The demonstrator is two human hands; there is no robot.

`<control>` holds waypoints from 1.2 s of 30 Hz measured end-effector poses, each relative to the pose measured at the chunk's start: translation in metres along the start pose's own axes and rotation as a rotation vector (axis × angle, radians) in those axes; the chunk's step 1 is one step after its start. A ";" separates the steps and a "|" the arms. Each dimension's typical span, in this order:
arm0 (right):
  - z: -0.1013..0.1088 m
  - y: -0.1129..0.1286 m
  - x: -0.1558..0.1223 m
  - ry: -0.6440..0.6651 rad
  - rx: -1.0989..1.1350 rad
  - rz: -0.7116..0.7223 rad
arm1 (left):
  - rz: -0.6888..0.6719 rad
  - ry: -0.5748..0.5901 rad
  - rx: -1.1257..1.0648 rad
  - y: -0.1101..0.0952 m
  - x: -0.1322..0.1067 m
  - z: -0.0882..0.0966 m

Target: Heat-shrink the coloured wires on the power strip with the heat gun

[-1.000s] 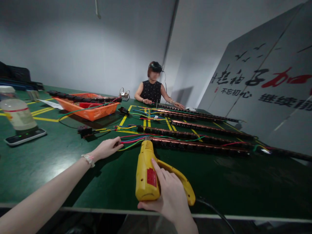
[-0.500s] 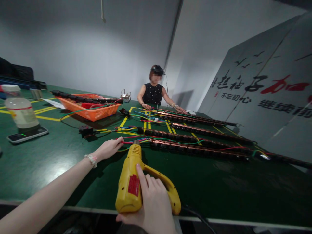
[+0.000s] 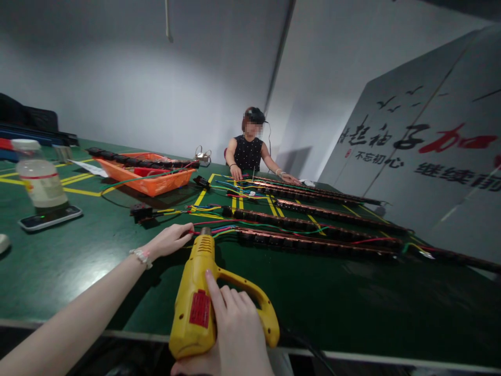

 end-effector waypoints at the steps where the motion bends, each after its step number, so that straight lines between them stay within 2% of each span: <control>1: 0.002 0.000 0.000 0.006 0.000 0.004 | 0.007 0.008 0.031 0.000 0.000 -0.001; 5: 0.013 -0.004 0.001 0.022 -0.012 -0.011 | 0.041 0.049 0.119 0.004 0.002 -0.006; 9: 0.022 -0.019 0.002 0.029 -0.035 -0.050 | 0.036 0.071 0.143 0.005 0.002 -0.008; 13: 0.027 -0.035 0.003 -0.007 -0.086 -0.047 | 0.025 0.067 0.135 0.002 0.001 -0.006; 17: 0.027 -0.041 0.002 -0.032 -0.130 -0.029 | 0.033 0.068 0.122 0.002 0.000 -0.005; 23: 0.026 -0.039 -0.002 -0.049 -0.137 -0.043 | 0.038 0.056 0.114 0.005 0.001 -0.007; 28: 0.025 -0.035 -0.002 -0.034 -0.133 -0.111 | 0.059 0.022 0.132 0.004 0.001 -0.004; 36: 0.015 -0.008 0.003 -0.001 -0.124 -0.146 | 0.112 -0.077 0.220 0.001 0.002 0.005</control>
Point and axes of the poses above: each hand's wrist, its own x-axis towards the middle knuckle, its own z-axis out of the back of the hand, y = z × x, the point moved 6 cm from there along x, towards the middle knuckle, and after that the axes turned 1 degree about -y, right-handed, at the moved point
